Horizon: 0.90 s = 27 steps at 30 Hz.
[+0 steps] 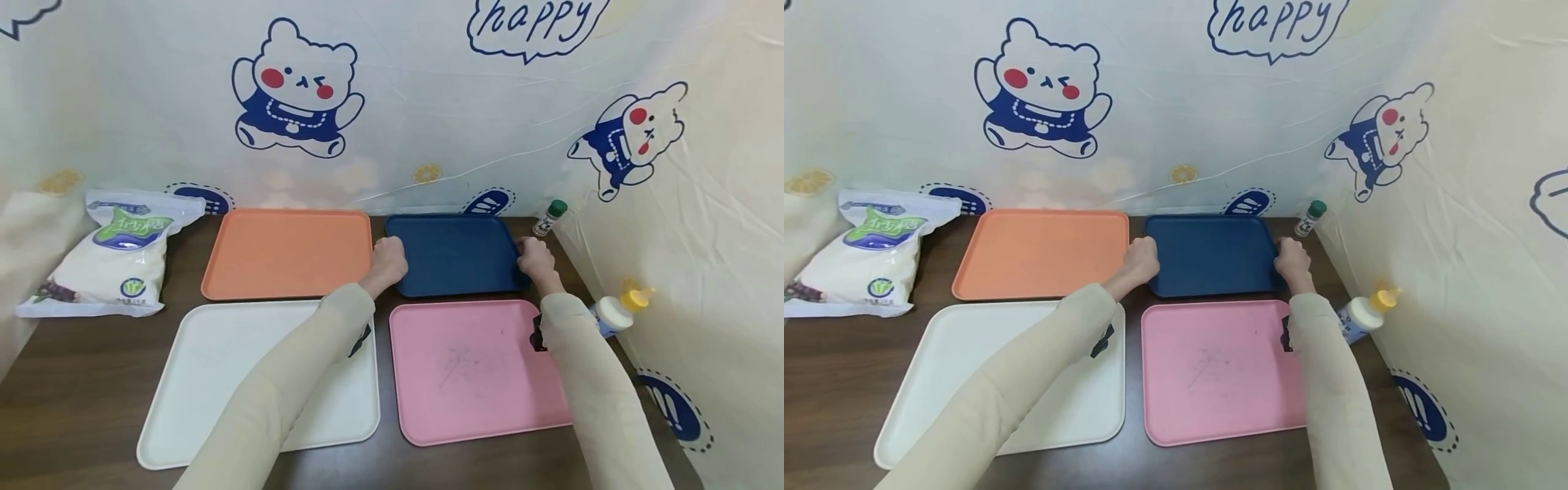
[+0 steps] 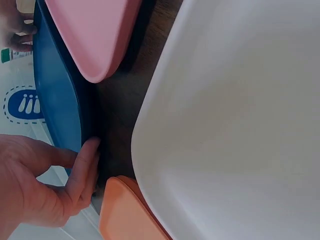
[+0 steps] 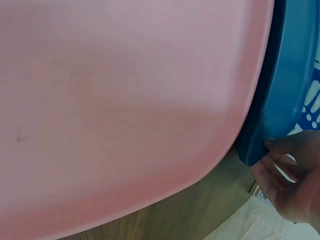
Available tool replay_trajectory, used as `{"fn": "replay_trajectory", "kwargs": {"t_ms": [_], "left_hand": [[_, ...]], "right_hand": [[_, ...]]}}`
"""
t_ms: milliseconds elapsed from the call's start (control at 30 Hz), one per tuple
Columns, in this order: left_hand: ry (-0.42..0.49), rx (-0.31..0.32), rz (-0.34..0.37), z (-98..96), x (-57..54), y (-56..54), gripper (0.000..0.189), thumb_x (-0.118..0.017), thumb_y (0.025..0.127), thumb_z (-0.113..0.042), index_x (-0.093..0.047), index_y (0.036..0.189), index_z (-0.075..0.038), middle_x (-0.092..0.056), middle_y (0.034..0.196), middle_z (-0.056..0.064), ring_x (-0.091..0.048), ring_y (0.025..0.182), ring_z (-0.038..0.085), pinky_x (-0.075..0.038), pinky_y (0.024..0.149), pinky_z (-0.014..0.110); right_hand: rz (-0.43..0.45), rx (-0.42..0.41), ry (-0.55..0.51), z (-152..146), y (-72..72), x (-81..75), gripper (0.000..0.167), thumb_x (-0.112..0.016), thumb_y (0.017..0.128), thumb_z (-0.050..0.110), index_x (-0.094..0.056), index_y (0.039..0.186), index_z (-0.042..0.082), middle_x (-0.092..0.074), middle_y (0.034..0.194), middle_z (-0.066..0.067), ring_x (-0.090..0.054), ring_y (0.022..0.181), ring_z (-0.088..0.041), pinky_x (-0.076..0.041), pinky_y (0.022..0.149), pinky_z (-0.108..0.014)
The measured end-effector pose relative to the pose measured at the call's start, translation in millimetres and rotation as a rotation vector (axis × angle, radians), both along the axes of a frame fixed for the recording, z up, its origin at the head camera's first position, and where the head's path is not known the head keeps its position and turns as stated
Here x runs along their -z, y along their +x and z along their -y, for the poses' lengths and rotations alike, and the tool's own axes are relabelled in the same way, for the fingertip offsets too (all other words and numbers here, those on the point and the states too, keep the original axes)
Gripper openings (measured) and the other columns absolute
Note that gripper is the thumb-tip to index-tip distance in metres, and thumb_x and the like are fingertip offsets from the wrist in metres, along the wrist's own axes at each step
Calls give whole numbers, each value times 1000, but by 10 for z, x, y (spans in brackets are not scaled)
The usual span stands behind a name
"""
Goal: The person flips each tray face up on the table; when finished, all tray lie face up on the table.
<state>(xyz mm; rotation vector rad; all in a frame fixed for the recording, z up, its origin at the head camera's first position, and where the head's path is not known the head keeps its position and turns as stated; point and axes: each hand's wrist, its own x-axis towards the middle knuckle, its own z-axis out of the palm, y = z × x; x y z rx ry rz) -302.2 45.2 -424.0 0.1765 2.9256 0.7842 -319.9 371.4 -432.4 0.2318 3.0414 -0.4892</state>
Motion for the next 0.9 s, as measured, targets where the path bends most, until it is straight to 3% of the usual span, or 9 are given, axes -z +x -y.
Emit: {"fn": "replay_trajectory", "kwargs": {"t_ms": [167,400,567,700,800,900], "left_hand": [[-9,-5,-12,16,3,14,18,-54,91,0,-63,76,0,-61,81,17,-62,78,28,-53,67,35],[0,-48,52,50,-51,-63,30,-51,94,-3,-49,64,-7,-49,60,8,-60,57,22,-48,50,28],[101,-42,152,139,-108,-83,28,-50,96,-9,-48,68,-7,-47,57,7,-66,56,25,-49,44,27],[156,12,119,304,-212,-56,36,-48,99,-14,-46,64,-7,-41,53,4,-63,54,26,-43,42,26],[165,39,47,488,-326,3,34,-47,100,-19,-51,70,-4,-47,58,7,-57,55,26,-40,46,29],[124,28,9,736,-417,92,35,-44,102,-29,-57,112,2,-59,102,20,-58,93,33,-48,72,42]], "right_hand": [[1,-22,64,54,-16,33,41,-50,87,-1,-57,127,-1,-62,110,-24,-59,98,-44,-46,80,-59],[124,-98,67,114,-109,-3,50,-53,88,0,-44,136,-10,-50,129,-34,-52,114,-49,-43,91,-60],[188,-152,17,193,-96,-63,56,-56,94,6,-33,140,-16,-42,135,-38,-44,123,-49,-37,101,-56],[162,-194,0,262,-11,-126,61,-56,95,10,-28,142,-16,-37,138,-39,-36,128,-51,-30,106,-57],[84,-237,8,381,113,-227,63,-58,94,11,-28,144,-13,-31,142,-39,-26,132,-54,-24,106,-62],[-11,-245,-22,557,283,-359,65,-59,94,11,-26,148,-6,-19,149,-37,-17,134,-56,-25,103,-67]]}}
